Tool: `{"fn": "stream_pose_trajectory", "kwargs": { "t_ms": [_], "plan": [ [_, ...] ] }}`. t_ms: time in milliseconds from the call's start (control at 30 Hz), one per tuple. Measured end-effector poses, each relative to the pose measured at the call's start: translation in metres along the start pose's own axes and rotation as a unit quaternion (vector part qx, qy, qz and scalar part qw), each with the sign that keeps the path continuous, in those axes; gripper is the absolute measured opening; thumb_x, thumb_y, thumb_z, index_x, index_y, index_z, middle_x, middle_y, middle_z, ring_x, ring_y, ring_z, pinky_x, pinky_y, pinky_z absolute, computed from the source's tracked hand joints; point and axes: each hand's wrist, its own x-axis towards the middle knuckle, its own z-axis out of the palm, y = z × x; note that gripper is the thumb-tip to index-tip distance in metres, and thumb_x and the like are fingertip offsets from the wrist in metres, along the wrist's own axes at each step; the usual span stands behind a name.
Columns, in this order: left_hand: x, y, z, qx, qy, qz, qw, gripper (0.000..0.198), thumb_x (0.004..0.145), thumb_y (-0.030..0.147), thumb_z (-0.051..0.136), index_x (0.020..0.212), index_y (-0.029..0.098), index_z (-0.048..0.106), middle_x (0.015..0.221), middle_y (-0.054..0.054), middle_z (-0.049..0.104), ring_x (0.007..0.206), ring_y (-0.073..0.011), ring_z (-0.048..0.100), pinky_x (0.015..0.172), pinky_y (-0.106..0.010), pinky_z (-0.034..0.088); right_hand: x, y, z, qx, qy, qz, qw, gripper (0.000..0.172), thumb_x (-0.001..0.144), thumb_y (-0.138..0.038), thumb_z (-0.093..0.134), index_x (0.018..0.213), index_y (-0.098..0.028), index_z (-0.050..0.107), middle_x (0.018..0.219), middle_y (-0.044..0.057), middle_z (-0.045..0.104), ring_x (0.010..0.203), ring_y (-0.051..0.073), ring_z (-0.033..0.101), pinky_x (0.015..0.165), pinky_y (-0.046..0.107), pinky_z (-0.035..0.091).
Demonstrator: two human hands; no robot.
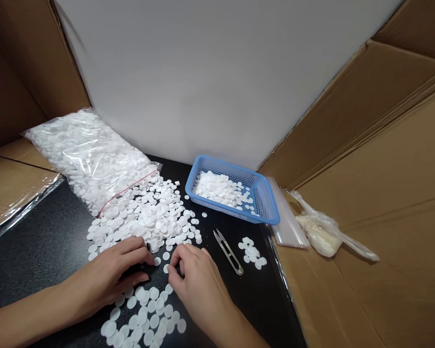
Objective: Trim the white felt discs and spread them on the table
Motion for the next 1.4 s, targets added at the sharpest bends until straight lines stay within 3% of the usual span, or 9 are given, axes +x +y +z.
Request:
{"fn": "stream_pose_trajectory", "kwargs": {
  "t_ms": [200,367,500,633,800,933,1100,1333,1400],
  "plan": [
    [0.005,0.0,0.002,0.058,-0.008,0.009,0.998,0.023,0.093,0.011,0.054,0.11,0.025,0.062,0.096,-0.003,0.058,0.085,-0.0202,0.06,0.07,-0.029,0.044,-0.004,0.012,-0.019,0.111,-0.073,-0.026,0.991,0.021,0.088,-0.003,0.06,0.085,-0.023,0.064,0.084,-0.003,0.062,0.074,0.014,0.06,0.065,0.024,0.045],
    [0.007,0.0,0.002,0.062,-0.019,-0.003,0.998,0.015,0.091,0.01,0.057,0.1,0.022,0.061,0.096,-0.003,0.058,0.086,-0.0208,0.06,0.07,-0.029,0.042,-0.009,0.013,-0.02,0.076,-0.126,-0.092,0.985,0.022,0.084,-0.005,0.071,0.087,-0.026,0.07,0.089,-0.003,0.064,0.083,0.016,0.062,0.07,0.024,0.046],
    [0.007,0.0,0.0,0.039,-0.029,-0.024,0.999,0.012,0.089,0.012,0.062,0.095,0.022,0.061,0.095,-0.002,0.057,0.085,-0.0202,0.059,0.07,-0.028,0.042,-0.007,0.013,-0.017,0.097,-0.123,-0.095,0.983,0.022,0.082,-0.001,0.069,0.082,-0.023,0.064,0.086,-0.003,0.061,0.078,0.014,0.058,0.065,0.022,0.044],
    [0.006,-0.002,-0.003,0.01,-0.036,-0.042,0.998,0.015,0.087,0.012,0.065,0.096,0.023,0.061,0.097,-0.001,0.057,0.086,-0.0196,0.059,0.071,-0.028,0.042,-0.004,0.013,-0.015,0.117,-0.066,-0.104,0.985,0.02,0.084,-0.001,0.065,0.082,-0.02,0.063,0.082,-0.002,0.06,0.076,0.014,0.057,0.068,0.024,0.045],
    [0.004,-0.005,-0.016,-0.07,-0.021,-0.062,0.995,0.021,0.095,0.009,0.045,0.099,0.024,0.059,0.096,0.0,0.063,0.084,-0.0165,0.059,0.072,-0.026,0.044,-0.002,0.015,-0.019,0.127,-0.121,-0.126,0.976,0.017,0.09,-0.006,0.064,0.084,-0.021,0.068,0.088,0.0,0.065,0.084,0.015,0.062,0.075,0.025,0.046],
    [0.005,-0.004,-0.022,-0.132,0.006,-0.086,0.988,0.019,0.098,0.017,0.039,0.092,0.022,0.057,0.085,0.001,0.064,0.076,-0.0156,0.058,0.068,-0.026,0.047,-0.002,0.017,-0.022,0.136,-0.066,-0.079,0.985,0.024,0.093,-0.001,0.051,0.086,-0.021,0.062,0.087,0.0,0.064,0.081,0.015,0.061,0.073,0.024,0.046],
    [0.005,-0.001,-0.018,-0.193,0.004,-0.093,0.977,0.022,0.094,0.012,0.038,0.095,0.021,0.059,0.09,-0.001,0.068,0.082,-0.0163,0.062,0.075,-0.029,0.05,-0.003,0.016,-0.017,0.169,-0.054,-0.051,0.983,0.023,0.094,-0.003,0.046,0.09,-0.021,0.058,0.089,0.0,0.065,0.081,0.015,0.061,0.073,0.024,0.047],
    [0.004,0.005,-0.017,-0.166,-0.023,-0.079,0.983,0.033,0.082,0.002,0.038,0.097,0.022,0.059,0.092,0.001,0.068,0.084,-0.0163,0.06,0.077,-0.028,0.047,-0.007,0.005,-0.01,0.253,-0.106,-0.055,0.96,0.024,0.096,-0.005,0.044,0.096,-0.022,0.061,0.092,0.0,0.067,0.085,0.014,0.066,0.075,0.023,0.053],
    [0.004,0.005,-0.017,-0.151,-0.035,-0.075,0.985,0.039,0.077,-0.001,0.039,0.099,0.022,0.059,0.093,0.001,0.067,0.085,-0.0163,0.06,0.077,-0.028,0.046,-0.007,0.005,-0.008,0.233,-0.091,-0.077,0.965,0.024,0.097,-0.006,0.044,0.099,-0.022,0.062,0.094,0.001,0.067,0.086,0.014,0.067,0.076,0.024,0.053]
  ]
}}
